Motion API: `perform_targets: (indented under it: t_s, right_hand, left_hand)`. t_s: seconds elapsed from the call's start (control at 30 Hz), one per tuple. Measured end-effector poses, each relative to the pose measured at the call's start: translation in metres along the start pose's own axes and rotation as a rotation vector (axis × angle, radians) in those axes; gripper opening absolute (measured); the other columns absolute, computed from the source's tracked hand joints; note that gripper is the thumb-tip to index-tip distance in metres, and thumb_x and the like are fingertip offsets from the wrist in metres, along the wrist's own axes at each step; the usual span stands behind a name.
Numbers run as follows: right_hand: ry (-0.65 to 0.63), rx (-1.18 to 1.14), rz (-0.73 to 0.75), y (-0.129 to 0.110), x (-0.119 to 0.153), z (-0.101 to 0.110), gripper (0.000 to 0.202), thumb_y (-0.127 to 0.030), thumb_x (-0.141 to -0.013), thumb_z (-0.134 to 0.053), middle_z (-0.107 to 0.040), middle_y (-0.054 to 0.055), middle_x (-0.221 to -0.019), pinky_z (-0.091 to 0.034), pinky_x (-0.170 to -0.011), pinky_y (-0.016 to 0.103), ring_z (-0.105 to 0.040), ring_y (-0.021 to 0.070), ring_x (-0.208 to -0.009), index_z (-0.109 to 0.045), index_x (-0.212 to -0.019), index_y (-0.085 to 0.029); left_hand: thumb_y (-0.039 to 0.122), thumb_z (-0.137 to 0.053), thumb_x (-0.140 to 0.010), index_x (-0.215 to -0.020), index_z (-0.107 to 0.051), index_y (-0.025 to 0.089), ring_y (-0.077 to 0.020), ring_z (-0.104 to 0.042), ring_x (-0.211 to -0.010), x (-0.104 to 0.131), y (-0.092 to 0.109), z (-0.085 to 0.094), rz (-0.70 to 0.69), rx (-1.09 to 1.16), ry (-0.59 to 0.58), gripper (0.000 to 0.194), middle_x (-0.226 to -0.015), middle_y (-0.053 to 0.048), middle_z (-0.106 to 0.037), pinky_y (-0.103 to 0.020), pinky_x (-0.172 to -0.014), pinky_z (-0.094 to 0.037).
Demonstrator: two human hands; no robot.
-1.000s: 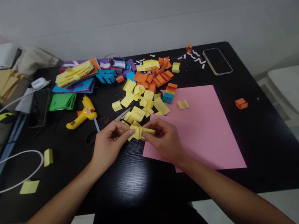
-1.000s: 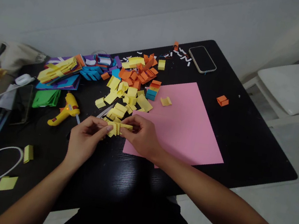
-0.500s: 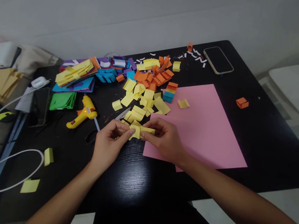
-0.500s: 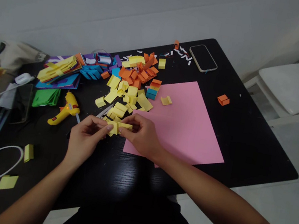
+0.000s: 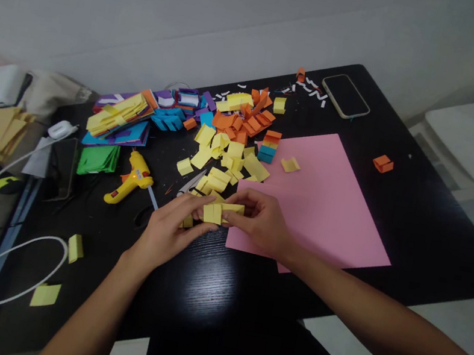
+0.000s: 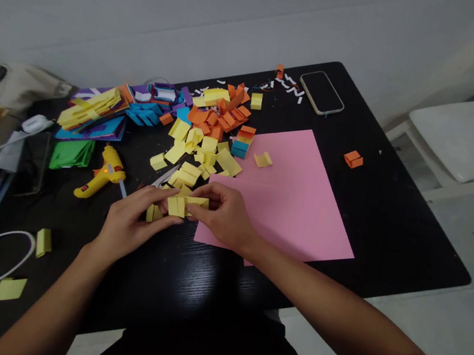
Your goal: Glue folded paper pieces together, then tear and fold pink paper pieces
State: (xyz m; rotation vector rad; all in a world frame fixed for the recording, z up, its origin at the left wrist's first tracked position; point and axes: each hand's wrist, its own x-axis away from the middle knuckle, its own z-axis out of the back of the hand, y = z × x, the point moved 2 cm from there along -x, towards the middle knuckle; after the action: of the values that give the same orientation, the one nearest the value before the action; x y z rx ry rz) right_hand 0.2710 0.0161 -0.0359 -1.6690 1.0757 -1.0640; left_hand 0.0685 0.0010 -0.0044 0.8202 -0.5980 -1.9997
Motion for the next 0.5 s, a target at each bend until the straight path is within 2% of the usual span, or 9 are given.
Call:
perform_targets:
  t_s: [0.2, 0.5]
  right_hand:
    - [0.000, 0.036, 0.036, -0.0012, 0.0012, -0.0004, 0.023, -0.026, -0.069, -0.087, -0.073, -0.001, -0.080, -0.061, -0.071, 0.030, -0.071, 0.0151, -0.073, -0.073, -0.086, -0.020]
    - [-0.011, 0.030, 0.040, -0.0022, 0.0028, -0.0020, 0.022, -0.025, -0.070, -0.087, -0.075, 0.000, -0.079, -0.061, -0.072, 0.030, -0.072, 0.0150, -0.072, -0.074, -0.086, -0.019]
  left_hand:
    - [0.022, -0.076, -0.091, -0.132, -0.067, 0.027, -0.0195, -0.071, -0.091, 0.0013, 0.0041, -0.0007, -0.085, -0.063, -0.021, 0.042, -0.107, -0.007, -0.074, -0.032, -0.086, -0.058]
    - [0.022, -0.074, -0.092, -0.130, -0.067, 0.024, -0.0197, -0.071, -0.091, 0.0033, 0.0033, 0.0006, -0.109, -0.093, -0.024, 0.039, -0.110, -0.008, -0.074, -0.032, -0.083, -0.060]
